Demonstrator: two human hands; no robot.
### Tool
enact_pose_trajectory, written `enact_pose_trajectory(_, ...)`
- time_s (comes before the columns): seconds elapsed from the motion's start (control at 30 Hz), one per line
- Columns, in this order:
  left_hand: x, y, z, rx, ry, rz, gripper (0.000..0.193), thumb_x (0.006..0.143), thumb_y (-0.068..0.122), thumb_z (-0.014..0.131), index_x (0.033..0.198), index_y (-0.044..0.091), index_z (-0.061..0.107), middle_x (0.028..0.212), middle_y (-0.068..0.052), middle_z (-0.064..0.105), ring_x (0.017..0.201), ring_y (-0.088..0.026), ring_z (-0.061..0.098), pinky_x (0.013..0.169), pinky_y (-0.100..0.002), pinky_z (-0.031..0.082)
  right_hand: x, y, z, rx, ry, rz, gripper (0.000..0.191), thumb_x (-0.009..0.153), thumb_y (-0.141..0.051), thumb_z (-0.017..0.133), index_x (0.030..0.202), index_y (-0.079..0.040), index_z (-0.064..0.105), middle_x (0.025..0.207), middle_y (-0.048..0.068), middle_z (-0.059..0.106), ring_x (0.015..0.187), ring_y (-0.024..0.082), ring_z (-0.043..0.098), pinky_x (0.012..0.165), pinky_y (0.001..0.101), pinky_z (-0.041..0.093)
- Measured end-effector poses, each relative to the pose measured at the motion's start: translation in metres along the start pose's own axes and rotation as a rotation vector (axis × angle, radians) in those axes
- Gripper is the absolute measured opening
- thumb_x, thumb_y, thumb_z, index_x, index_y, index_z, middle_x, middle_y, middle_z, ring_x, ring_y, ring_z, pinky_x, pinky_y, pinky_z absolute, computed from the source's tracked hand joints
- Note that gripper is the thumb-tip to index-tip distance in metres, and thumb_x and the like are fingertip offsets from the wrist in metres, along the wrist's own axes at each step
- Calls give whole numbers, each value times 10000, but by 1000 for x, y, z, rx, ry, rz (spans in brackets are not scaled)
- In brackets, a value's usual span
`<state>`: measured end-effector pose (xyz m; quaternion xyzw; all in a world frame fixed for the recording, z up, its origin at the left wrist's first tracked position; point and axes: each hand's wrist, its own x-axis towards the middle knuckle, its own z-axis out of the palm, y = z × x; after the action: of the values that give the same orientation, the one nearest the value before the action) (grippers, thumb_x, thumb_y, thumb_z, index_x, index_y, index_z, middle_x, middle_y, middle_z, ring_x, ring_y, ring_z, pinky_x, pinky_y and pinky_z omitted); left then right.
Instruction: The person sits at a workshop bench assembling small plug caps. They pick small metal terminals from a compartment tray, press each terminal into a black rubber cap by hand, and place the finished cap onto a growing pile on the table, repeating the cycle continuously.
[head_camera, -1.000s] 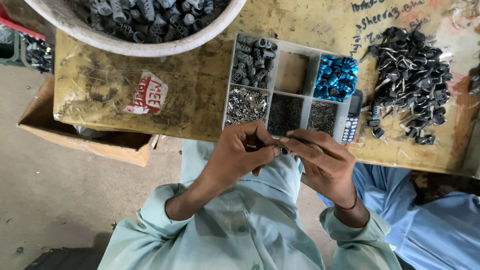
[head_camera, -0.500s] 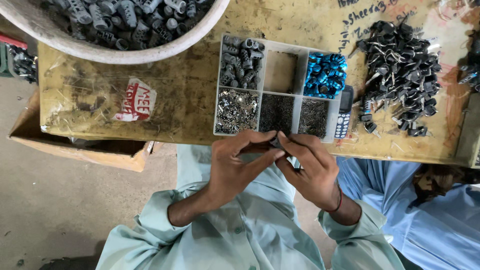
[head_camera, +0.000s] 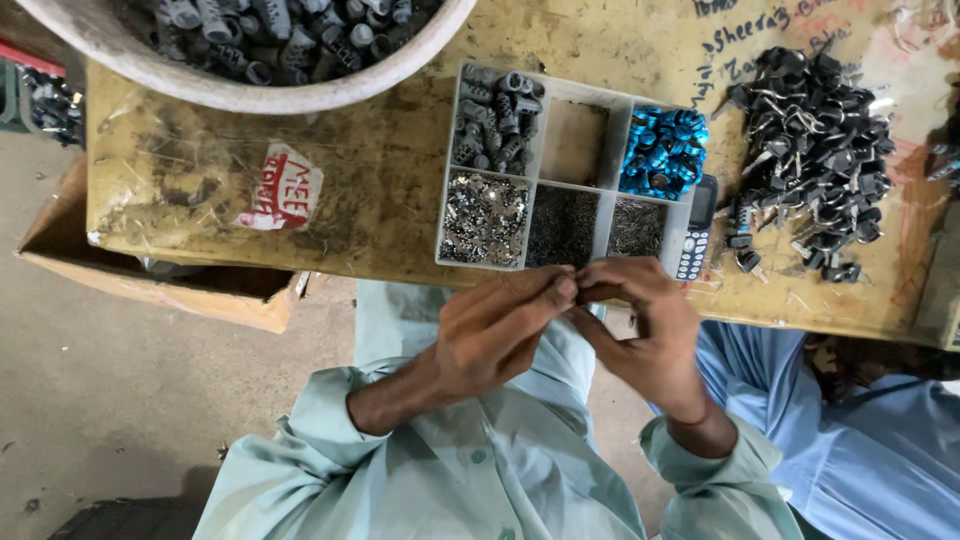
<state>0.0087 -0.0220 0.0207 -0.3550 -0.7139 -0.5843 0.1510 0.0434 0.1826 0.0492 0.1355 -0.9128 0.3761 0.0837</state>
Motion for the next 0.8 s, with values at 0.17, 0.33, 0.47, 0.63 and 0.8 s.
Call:
enact_pose_trajectory(0.17, 6, -4, -13, 128, -129, 218, 227, 977, -8, 762, 1155, -67, 634, 1316, -251, 630, 1179, -364, 700, 982, -422, 620, 21, 0, -32, 57, -148, -203, 382, 822, 22, 810, 1165, -62, 663, 1137, 99, 706, 980, 255, 739, 803, 335, 607)
enact_pose_trajectory(0.33, 12, -3, -17, 134, -204, 231, 214, 961, 10, 752, 1131, -31, 627, 1311, -229, 642, 1200, -349, 685, 993, -422, 616, 37, 0, -47, 12, -278, -308, 373, 787, 46, 776, 1123, -85, 680, 1078, 68, 711, 939, 264, 729, 775, 360, 589)
enact_pose_trajectory(0.47, 8, -4, -17, 131, -230, 195, 245, 970, 29, 729, 1192, -22, 638, 1309, -204, 638, 1204, -346, 680, 1008, -425, 609, 43, -3, -49, -37, -344, -295, 375, 753, 38, 778, 1094, -73, 669, 1055, 77, 710, 915, 280, 713, 774, 380, 571)
enact_pose_trajectory(0.63, 1, -8, -15, 140, -269, 163, 274, 967, 40, 721, 1225, -14, 645, 1318, -193, 635, 1229, -339, 665, 1006, -421, 600, 45, -4, -46, -54, -371, -267, 404, 747, 41, 776, 1121, -54, 654, 1036, 77, 709, 908, 288, 711, 779, 386, 572)
enact_pose_trajectory(0.8, -1, -9, -16, 122, -303, 118, 316, 958, 45, 705, 1264, -5, 645, 1340, -180, 632, 1257, -336, 655, 1024, -421, 596, 38, -3, -41, -52, -359, -245, 413, 740, 71, 752, 1123, -34, 639, 1015, 96, 711, 893, 300, 704, 783, 397, 567)
